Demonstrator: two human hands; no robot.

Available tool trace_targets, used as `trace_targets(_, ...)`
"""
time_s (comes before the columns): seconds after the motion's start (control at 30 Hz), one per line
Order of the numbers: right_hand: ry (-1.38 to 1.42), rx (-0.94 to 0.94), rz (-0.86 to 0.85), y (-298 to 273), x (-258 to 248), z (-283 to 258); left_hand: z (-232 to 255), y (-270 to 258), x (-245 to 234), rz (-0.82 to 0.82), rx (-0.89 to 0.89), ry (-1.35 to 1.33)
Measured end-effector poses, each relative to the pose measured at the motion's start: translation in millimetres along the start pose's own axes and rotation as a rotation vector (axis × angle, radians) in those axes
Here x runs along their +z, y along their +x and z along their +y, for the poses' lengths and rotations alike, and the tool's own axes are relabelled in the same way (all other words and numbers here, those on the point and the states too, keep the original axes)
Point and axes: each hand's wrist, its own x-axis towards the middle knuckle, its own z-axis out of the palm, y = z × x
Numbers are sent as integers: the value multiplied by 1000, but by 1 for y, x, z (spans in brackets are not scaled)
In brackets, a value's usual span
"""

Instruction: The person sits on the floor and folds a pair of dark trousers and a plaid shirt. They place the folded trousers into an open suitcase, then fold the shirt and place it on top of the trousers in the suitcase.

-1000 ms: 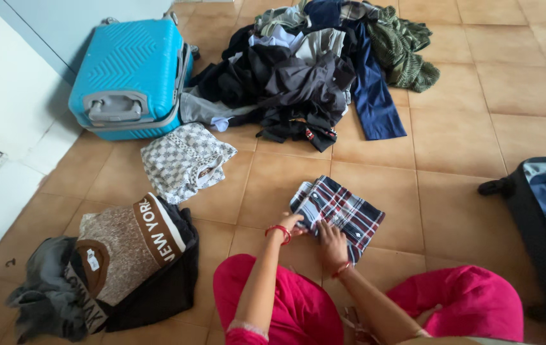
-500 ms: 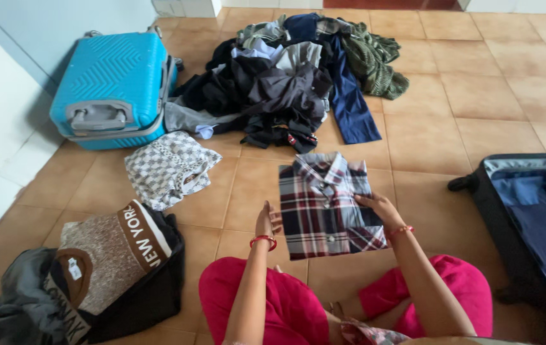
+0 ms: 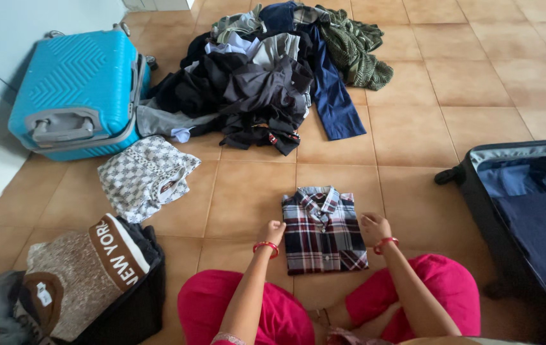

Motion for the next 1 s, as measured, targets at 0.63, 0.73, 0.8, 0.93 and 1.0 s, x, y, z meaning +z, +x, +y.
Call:
trace_targets(0.63, -63, -201, 113, 67, 47, 35, -27, 63, 68, 317, 8, -222)
trace_targets(0.73, -307, -37, 202, 54, 52, 30, -28, 50, 69, 237, -109, 20)
trace_targets(0.8, -482, -197, 264, 53, 51, 13, -14, 52, 72, 495, 237, 8)
trace_targets(0.93, -627, -766, 191, 23, 50, -17, 8, 31, 68, 524, 556, 46)
trace_targets(1.0, -609, -844, 56, 10, 61, -31, 22, 18, 70, 328, 513, -4)
